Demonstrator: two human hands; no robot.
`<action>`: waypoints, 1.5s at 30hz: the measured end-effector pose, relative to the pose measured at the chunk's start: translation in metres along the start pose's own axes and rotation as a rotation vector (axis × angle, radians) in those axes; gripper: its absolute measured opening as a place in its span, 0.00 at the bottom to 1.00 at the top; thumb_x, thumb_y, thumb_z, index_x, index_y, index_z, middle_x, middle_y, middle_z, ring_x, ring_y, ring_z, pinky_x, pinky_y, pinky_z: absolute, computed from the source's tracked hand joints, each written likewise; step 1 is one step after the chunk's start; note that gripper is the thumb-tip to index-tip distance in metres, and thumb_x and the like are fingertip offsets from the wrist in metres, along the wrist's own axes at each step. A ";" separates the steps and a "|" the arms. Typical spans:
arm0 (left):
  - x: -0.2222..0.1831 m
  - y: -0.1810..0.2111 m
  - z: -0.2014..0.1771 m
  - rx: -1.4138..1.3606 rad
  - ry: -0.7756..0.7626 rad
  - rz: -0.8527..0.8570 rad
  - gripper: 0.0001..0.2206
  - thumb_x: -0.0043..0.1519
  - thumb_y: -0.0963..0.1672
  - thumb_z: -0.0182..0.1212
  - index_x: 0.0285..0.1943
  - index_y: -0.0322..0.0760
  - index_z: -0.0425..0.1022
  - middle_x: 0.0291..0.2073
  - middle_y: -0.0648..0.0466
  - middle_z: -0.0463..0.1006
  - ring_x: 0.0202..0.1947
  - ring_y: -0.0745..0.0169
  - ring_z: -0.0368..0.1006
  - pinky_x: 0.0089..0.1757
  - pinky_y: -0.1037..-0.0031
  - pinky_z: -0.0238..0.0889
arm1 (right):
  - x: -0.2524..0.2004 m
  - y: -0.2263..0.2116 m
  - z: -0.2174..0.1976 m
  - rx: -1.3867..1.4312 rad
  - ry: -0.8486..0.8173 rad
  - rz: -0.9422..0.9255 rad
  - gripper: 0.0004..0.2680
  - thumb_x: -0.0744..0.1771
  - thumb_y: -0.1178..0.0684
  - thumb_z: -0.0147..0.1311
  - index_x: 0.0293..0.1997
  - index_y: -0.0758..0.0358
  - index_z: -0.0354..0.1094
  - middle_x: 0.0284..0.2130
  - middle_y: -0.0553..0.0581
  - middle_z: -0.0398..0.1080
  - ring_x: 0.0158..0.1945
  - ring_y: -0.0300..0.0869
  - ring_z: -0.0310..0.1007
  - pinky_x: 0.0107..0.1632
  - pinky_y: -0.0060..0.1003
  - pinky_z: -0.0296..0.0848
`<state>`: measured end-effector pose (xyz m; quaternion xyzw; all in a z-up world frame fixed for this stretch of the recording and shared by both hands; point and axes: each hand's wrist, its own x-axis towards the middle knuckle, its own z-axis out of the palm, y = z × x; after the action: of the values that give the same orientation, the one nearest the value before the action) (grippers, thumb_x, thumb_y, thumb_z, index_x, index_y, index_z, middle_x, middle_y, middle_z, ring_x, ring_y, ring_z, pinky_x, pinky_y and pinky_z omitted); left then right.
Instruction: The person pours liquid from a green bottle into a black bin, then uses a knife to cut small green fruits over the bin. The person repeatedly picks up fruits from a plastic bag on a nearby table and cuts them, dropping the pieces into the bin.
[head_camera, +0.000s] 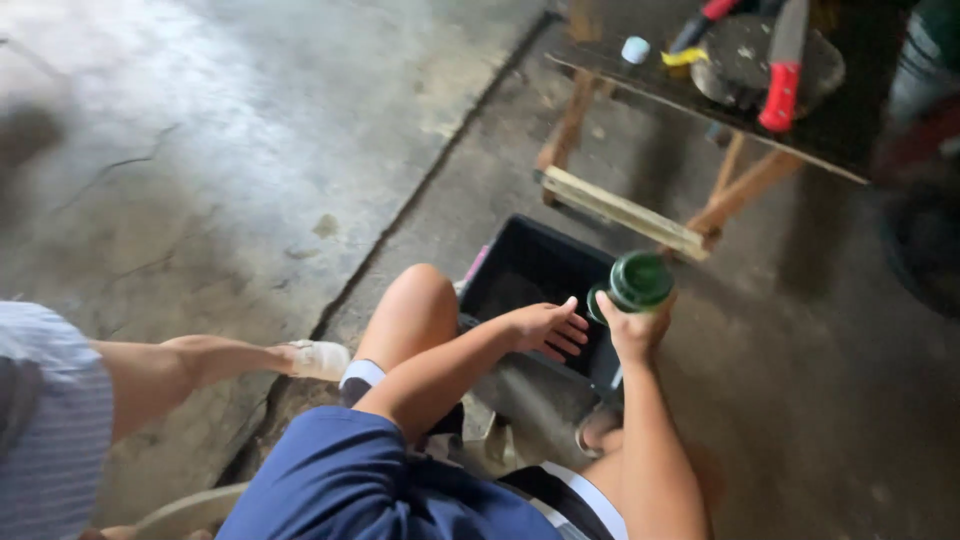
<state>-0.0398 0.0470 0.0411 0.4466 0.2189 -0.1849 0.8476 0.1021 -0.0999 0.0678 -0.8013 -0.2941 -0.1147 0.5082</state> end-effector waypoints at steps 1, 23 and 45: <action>0.006 -0.012 -0.006 -0.006 0.021 0.016 0.36 0.73 0.62 0.41 0.72 0.30 0.63 0.62 0.35 0.73 0.61 0.37 0.72 0.53 0.45 0.69 | -0.006 -0.005 -0.002 0.019 -0.013 -0.014 0.35 0.53 0.57 0.77 0.64 0.66 0.54 0.48 0.71 0.71 0.54 0.67 0.72 0.54 0.66 0.73; -0.043 -0.012 0.005 -0.653 -0.364 -0.126 0.26 0.61 0.64 0.63 0.41 0.43 0.75 0.41 0.52 0.78 0.45 0.47 0.78 0.53 0.45 0.67 | -0.077 -0.093 -0.031 0.019 -0.210 -0.760 0.23 0.57 0.54 0.65 0.56 0.65 0.62 0.54 0.59 0.74 0.57 0.52 0.74 0.72 0.48 0.62; -0.043 -0.010 0.002 -0.796 -0.064 -0.059 0.26 0.56 0.58 0.73 0.44 0.35 0.76 0.39 0.40 0.80 0.41 0.42 0.80 0.52 0.35 0.67 | -0.045 -0.097 -0.059 0.160 -0.672 -0.239 0.30 0.58 0.62 0.67 0.68 0.56 0.66 0.64 0.63 0.67 0.67 0.56 0.64 0.68 0.50 0.64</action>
<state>-0.0802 0.0449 0.0586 0.0707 0.2597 -0.1237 0.9551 0.0159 -0.1375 0.1453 -0.7120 -0.5442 0.1197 0.4272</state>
